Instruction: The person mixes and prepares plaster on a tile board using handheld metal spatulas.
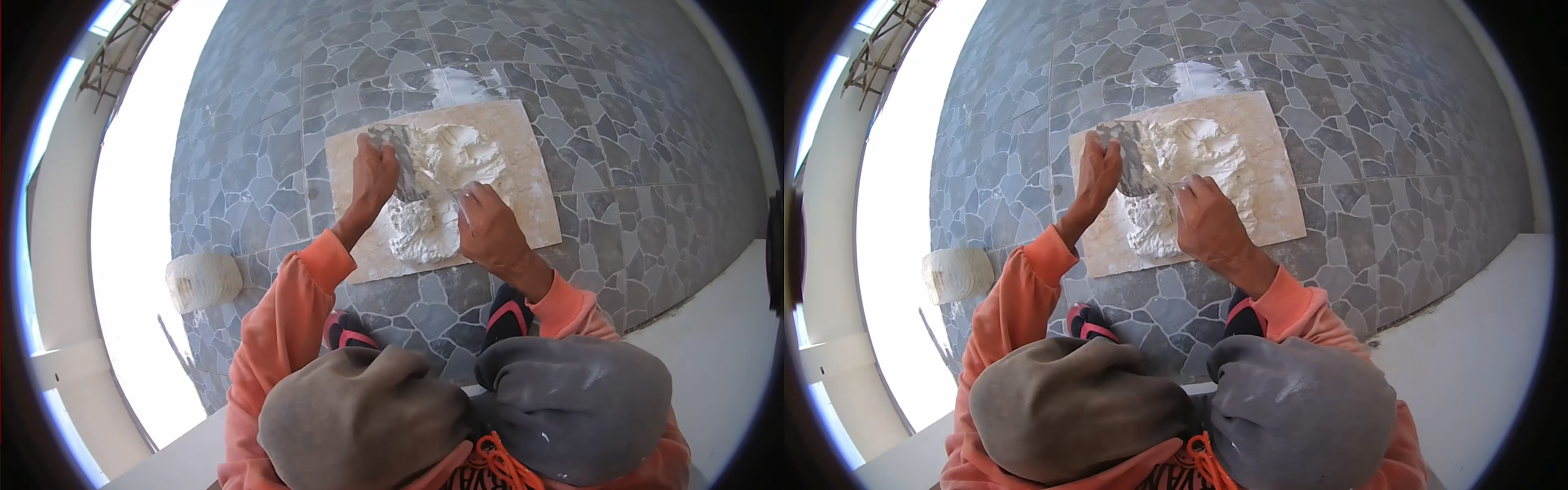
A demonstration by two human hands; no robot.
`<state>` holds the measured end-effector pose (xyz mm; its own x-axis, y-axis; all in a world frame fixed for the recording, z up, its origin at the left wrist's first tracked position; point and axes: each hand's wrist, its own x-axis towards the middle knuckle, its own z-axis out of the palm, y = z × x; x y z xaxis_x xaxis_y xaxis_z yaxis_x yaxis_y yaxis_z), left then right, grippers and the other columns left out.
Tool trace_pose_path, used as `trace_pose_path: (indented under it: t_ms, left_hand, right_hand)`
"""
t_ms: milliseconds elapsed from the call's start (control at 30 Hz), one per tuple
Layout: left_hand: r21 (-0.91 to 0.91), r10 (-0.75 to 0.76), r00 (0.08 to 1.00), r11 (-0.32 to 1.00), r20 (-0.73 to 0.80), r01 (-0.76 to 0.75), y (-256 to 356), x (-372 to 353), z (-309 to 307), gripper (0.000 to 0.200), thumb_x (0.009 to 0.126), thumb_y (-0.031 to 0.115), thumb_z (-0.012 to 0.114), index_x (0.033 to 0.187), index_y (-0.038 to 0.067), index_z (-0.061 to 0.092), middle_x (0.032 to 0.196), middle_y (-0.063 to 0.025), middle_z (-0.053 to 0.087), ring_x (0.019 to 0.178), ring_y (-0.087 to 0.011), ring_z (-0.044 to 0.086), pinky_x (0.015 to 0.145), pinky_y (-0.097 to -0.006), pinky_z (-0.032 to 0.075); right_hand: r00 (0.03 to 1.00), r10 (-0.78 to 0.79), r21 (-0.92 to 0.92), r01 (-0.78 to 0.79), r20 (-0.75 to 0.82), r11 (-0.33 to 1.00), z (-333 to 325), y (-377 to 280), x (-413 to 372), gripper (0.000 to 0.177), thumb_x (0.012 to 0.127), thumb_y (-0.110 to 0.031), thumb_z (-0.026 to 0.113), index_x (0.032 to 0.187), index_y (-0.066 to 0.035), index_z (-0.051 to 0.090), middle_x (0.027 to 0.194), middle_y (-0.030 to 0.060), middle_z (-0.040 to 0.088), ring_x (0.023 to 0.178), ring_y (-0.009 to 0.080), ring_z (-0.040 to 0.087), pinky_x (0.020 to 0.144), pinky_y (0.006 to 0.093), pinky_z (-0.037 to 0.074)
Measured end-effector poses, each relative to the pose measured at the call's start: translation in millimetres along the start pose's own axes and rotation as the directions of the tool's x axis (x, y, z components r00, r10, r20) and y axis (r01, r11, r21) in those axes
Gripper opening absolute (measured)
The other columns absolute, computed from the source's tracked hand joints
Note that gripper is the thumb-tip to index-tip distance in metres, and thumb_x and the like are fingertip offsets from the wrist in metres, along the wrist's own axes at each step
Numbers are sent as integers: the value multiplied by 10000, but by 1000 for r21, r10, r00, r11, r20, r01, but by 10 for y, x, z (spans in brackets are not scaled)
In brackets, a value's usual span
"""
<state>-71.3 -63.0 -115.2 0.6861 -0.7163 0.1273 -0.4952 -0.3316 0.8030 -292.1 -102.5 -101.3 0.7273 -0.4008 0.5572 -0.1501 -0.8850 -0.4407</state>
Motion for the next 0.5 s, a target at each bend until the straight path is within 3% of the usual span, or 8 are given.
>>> trace_pose_path:
  t_ms: [133, 400, 500]
  left_hand:
    - [35, -48, 999, 998, 8, 47, 57, 19, -19, 337, 924, 188, 453, 1083, -105, 405, 880, -388, 599, 839, -547, 591, 766, -558, 435]
    - [89, 0, 999, 996, 46, -4, 111, -173, -126, 295, 918, 167, 441, 1042, -99, 417, 884, -409, 589, 844, -570, 575, 758, -574, 434]
    - [102, -118, 982, 989, 150, 103, 217, -268, -216, 347, 936, 214, 462, 1081, -101, 466, 956, -361, 586, 916, -505, 575, 816, -507, 437]
  right_hand:
    - [994, -28, 0, 28, 104, 1000, 86, -100, -56, 323, 729, -26, 560, 1027, 95, 587, 1012, 237, 570, 948, 356, 560, 845, 388, 502]
    - [994, -52, 15, 51, 92, 999, 340, -20, -16, 253, 744, -13, 550, 968, 87, 615, 913, 198, 574, 899, 334, 558, 791, 386, 508]
    - [997, -9, 20, 7, 77, 1000, 431, 88, 52, 234, 756, -12, 547, 959, 78, 621, 901, 196, 580, 881, 339, 567, 771, 390, 513]
